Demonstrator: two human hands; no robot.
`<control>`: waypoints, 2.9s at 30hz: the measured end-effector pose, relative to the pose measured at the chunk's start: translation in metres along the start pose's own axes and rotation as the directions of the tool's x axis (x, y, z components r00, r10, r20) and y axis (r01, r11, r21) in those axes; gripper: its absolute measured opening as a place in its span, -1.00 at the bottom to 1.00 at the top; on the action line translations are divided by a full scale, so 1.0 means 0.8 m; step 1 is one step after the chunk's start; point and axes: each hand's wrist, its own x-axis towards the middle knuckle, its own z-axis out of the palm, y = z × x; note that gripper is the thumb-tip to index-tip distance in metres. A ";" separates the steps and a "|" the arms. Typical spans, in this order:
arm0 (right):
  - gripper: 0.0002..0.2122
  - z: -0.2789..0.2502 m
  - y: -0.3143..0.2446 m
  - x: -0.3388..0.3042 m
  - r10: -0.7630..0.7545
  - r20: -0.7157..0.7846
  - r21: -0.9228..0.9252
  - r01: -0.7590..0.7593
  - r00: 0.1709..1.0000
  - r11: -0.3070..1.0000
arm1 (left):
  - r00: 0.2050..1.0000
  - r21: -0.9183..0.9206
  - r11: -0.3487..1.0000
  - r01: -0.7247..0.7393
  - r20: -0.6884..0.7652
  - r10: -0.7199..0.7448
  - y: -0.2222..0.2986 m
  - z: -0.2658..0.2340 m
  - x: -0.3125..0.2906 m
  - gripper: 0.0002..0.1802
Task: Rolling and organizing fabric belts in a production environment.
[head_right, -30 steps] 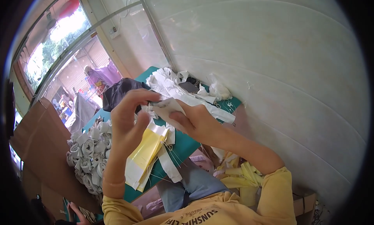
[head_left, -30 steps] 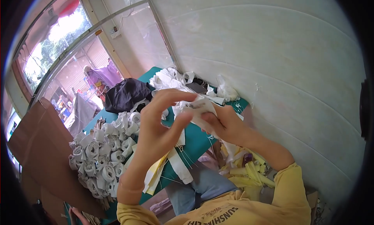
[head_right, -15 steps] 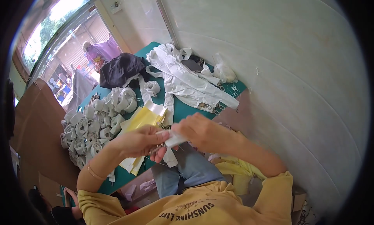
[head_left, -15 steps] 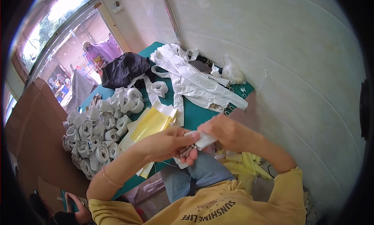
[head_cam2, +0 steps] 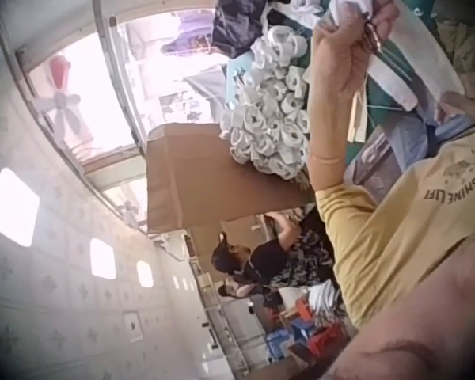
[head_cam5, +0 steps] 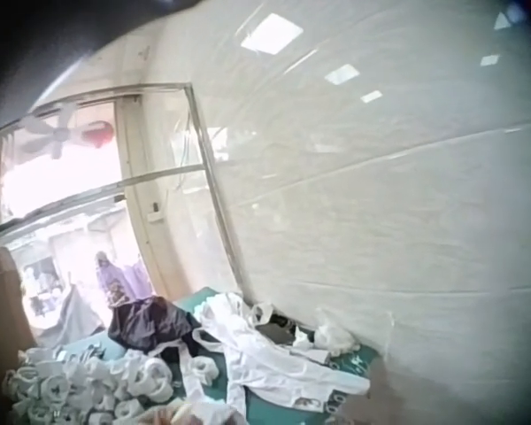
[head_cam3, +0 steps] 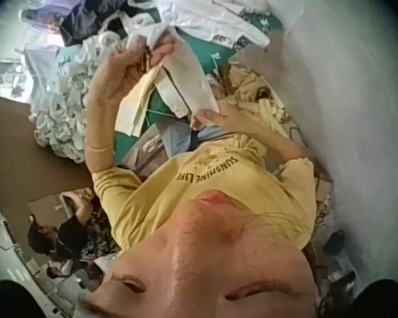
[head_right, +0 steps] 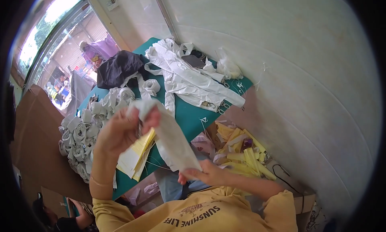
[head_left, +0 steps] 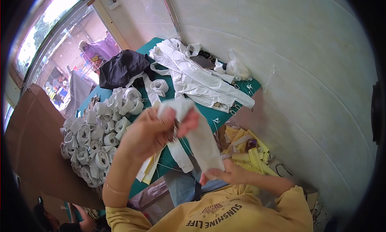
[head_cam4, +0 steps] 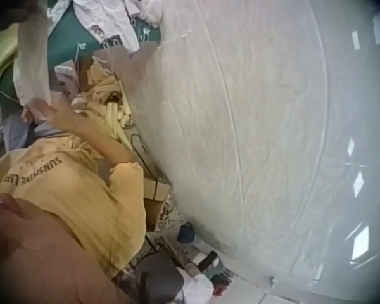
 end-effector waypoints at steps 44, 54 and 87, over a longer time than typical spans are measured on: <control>-0.29 -0.063 -0.020 -0.090 -0.434 -0.327 -0.808 -0.010 0.839 0.590 | 0.760 0.268 0.758 0.594 0.122 -0.638 -0.174 -0.023 0.030 -0.59; -0.81 0.011 0.020 -0.046 -0.029 -0.525 -0.126 -0.044 0.851 0.991 | 0.991 0.129 0.983 0.128 0.029 -0.133 -0.151 0.001 0.016 -0.52; -0.65 -0.062 0.004 -0.080 -0.209 -0.491 -0.520 -0.091 0.846 0.850 | 0.967 -0.007 0.998 0.061 0.248 -0.057 -0.173 0.058 0.019 -0.56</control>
